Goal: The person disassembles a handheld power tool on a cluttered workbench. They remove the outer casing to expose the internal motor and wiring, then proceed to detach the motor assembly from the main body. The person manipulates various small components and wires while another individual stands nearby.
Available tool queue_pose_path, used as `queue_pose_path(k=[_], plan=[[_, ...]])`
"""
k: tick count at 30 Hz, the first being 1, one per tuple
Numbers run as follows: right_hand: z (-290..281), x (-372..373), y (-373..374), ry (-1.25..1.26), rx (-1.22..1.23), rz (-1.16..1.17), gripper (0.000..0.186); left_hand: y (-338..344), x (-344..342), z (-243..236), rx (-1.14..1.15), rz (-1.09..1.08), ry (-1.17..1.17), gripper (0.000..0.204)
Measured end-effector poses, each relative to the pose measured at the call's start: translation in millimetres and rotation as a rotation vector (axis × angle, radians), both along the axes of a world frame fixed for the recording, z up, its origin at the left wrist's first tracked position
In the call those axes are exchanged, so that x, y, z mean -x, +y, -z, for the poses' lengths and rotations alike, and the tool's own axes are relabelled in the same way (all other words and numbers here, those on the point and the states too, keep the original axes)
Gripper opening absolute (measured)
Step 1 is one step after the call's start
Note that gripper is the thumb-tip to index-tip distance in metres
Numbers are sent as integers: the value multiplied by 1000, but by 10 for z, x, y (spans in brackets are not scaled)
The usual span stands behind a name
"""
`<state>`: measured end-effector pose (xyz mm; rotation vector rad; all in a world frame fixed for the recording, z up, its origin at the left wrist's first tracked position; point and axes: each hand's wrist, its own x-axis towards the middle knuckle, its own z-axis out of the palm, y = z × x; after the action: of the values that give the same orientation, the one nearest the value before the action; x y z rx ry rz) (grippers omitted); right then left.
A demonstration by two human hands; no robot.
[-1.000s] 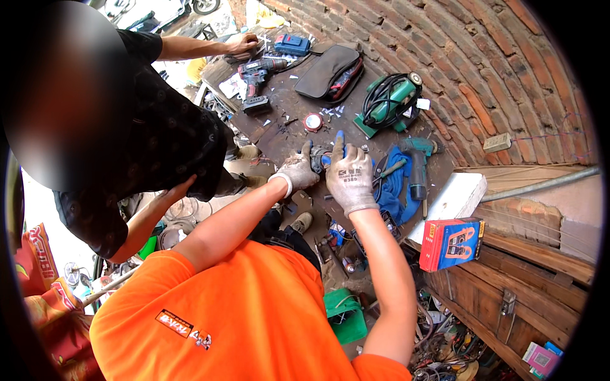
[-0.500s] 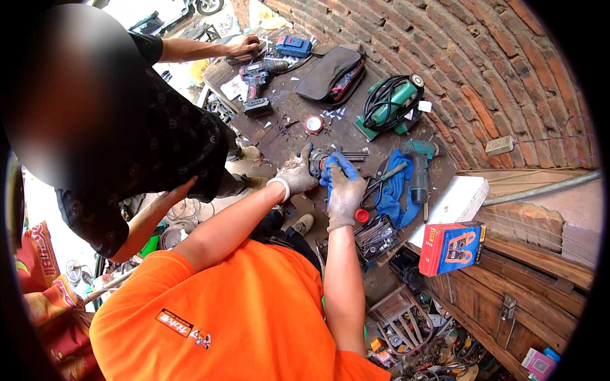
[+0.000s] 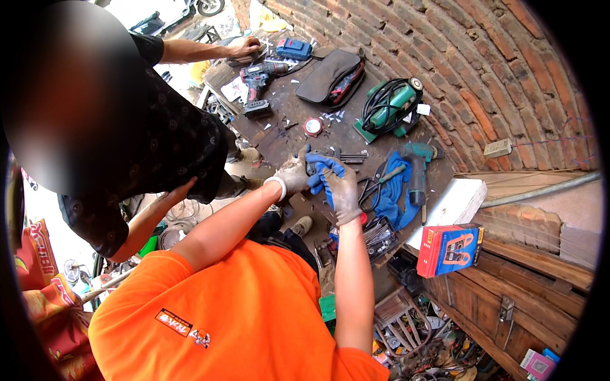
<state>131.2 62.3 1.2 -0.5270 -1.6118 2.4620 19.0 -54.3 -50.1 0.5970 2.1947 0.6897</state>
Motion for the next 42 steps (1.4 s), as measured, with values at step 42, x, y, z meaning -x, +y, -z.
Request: queue_pose_path(k=[42], plan=[[217, 404, -578, 150, 240, 654, 35, -29, 83, 316, -39, 136, -49, 109]])
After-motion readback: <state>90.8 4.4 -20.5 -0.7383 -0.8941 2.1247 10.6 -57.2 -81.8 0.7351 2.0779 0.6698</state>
